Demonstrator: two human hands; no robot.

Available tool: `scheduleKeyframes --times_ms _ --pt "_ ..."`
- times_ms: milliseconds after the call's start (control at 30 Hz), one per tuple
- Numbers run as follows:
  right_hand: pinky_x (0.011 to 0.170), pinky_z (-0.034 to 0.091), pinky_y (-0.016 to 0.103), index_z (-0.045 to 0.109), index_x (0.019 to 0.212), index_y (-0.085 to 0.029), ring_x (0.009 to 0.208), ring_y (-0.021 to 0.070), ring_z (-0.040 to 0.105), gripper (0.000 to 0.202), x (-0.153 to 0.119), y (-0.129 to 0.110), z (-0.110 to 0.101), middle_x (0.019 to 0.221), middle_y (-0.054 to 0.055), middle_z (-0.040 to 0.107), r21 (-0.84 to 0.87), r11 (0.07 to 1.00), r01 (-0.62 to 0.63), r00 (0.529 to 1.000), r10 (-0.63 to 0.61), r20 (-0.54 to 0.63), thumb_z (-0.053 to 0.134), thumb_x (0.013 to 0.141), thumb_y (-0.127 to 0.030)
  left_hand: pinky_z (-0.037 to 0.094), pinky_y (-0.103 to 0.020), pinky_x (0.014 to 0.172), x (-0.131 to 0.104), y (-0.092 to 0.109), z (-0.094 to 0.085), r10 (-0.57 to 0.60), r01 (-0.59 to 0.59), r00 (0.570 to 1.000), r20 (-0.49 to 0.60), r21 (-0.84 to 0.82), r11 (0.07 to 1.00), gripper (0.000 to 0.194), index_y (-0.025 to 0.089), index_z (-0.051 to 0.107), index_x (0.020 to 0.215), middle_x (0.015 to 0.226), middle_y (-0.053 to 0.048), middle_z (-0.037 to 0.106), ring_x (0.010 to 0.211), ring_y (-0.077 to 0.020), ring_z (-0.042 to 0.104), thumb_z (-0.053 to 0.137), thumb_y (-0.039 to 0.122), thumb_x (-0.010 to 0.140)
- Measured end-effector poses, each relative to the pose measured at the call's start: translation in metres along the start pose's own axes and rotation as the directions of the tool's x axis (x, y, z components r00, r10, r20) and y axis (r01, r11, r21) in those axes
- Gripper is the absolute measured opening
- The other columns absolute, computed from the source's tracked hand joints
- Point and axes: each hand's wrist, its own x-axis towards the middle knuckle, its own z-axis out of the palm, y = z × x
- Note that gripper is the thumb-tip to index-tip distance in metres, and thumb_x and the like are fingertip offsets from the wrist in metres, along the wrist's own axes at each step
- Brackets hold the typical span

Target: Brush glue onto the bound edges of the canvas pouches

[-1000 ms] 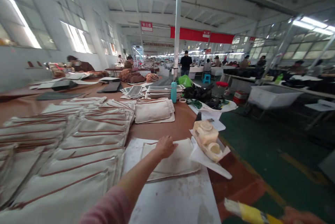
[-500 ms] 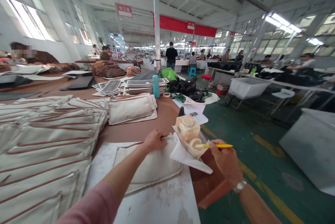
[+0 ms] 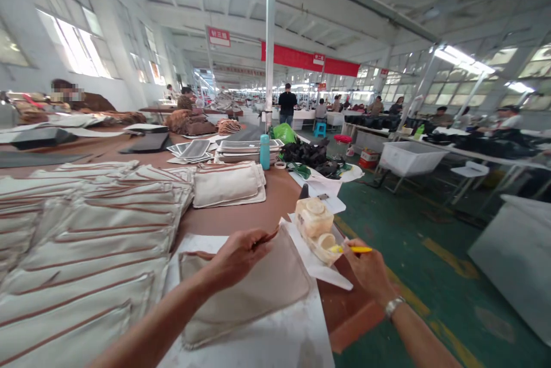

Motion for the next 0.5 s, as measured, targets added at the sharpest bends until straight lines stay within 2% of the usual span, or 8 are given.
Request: scheduleKeyframes --times_ms 133,233,300,367,433,500 --pt "0.049 0.044 0.030 0.068 0.073 -0.020 0.051 0.0242 0.063 0.051 -0.013 -0.014 -0.017 0.062 0.008 0.068 -0.006 1.000 -0.015 0.995 0.014 -0.103 0.051 0.086 -0.065 0.034 -0.021 0.062 -0.035 0.031 0.003 -0.025 0.029 0.999 0.036 -0.130 0.991 0.028 0.014 0.066 0.089 0.074 0.003 0.052 0.071 -0.0125 0.047 0.055 0.040 0.089" --pt "0.045 0.040 0.029 0.068 0.075 -0.019 0.046 0.0208 0.057 0.046 -0.020 -0.041 -0.042 0.056 0.005 0.062 0.009 0.999 -0.045 0.979 0.045 -0.198 0.054 0.089 -0.061 0.036 -0.021 0.064 -0.053 0.047 -0.001 -0.034 0.043 0.998 0.053 -0.188 0.981 0.028 0.014 0.068 0.092 0.079 0.001 0.057 0.075 -0.0141 0.050 0.057 0.039 0.087" --pt "0.045 0.039 0.027 0.069 0.083 -0.017 0.046 0.0180 0.053 0.040 -0.028 -0.071 -0.062 0.055 0.002 0.058 0.128 0.991 -0.033 0.963 0.066 -0.261 0.057 0.092 -0.054 0.037 -0.022 0.065 -0.062 0.055 -0.003 -0.034 0.047 0.997 0.064 -0.201 0.978 0.032 0.013 0.070 0.094 0.080 -0.001 0.059 0.075 -0.0147 0.051 0.057 0.042 0.088" --pt "0.045 0.038 0.025 0.069 0.088 -0.017 0.049 0.0159 0.051 0.031 -0.040 -0.108 -0.081 0.059 0.000 0.054 0.399 0.915 0.056 0.956 0.066 -0.285 0.063 0.093 -0.047 0.038 -0.022 0.066 -0.069 0.059 -0.004 -0.023 0.043 0.996 0.092 -0.217 0.975 0.037 0.013 0.072 0.098 0.080 -0.001 0.060 0.074 -0.0148 0.050 0.056 0.046 0.089" --pt "0.048 0.041 0.024 0.069 0.086 -0.019 0.055 0.0150 0.052 0.020 -0.054 -0.147 -0.093 0.071 0.002 0.059 0.586 0.794 0.164 0.968 -0.016 -0.250 0.070 0.091 -0.038 0.037 -0.022 0.065 -0.075 0.062 -0.004 -0.010 0.037 0.993 0.116 -0.230 0.973 0.039 0.014 0.073 0.100 0.078 -0.001 0.058 0.073 -0.0142 0.048 0.056 0.048 0.090" --pt "0.052 0.043 0.024 0.070 0.086 -0.020 0.061 0.0152 0.055 0.012 -0.066 -0.178 -0.098 0.076 0.002 0.061 0.614 0.748 0.253 0.963 -0.133 -0.235 0.068 0.092 -0.030 0.034 -0.022 0.063 -0.081 0.064 -0.002 0.008 0.025 0.992 0.128 -0.250 0.968 0.039 0.014 0.073 0.099 0.076 0.000 0.056 0.071 -0.0131 0.045 0.056 0.047 0.091"
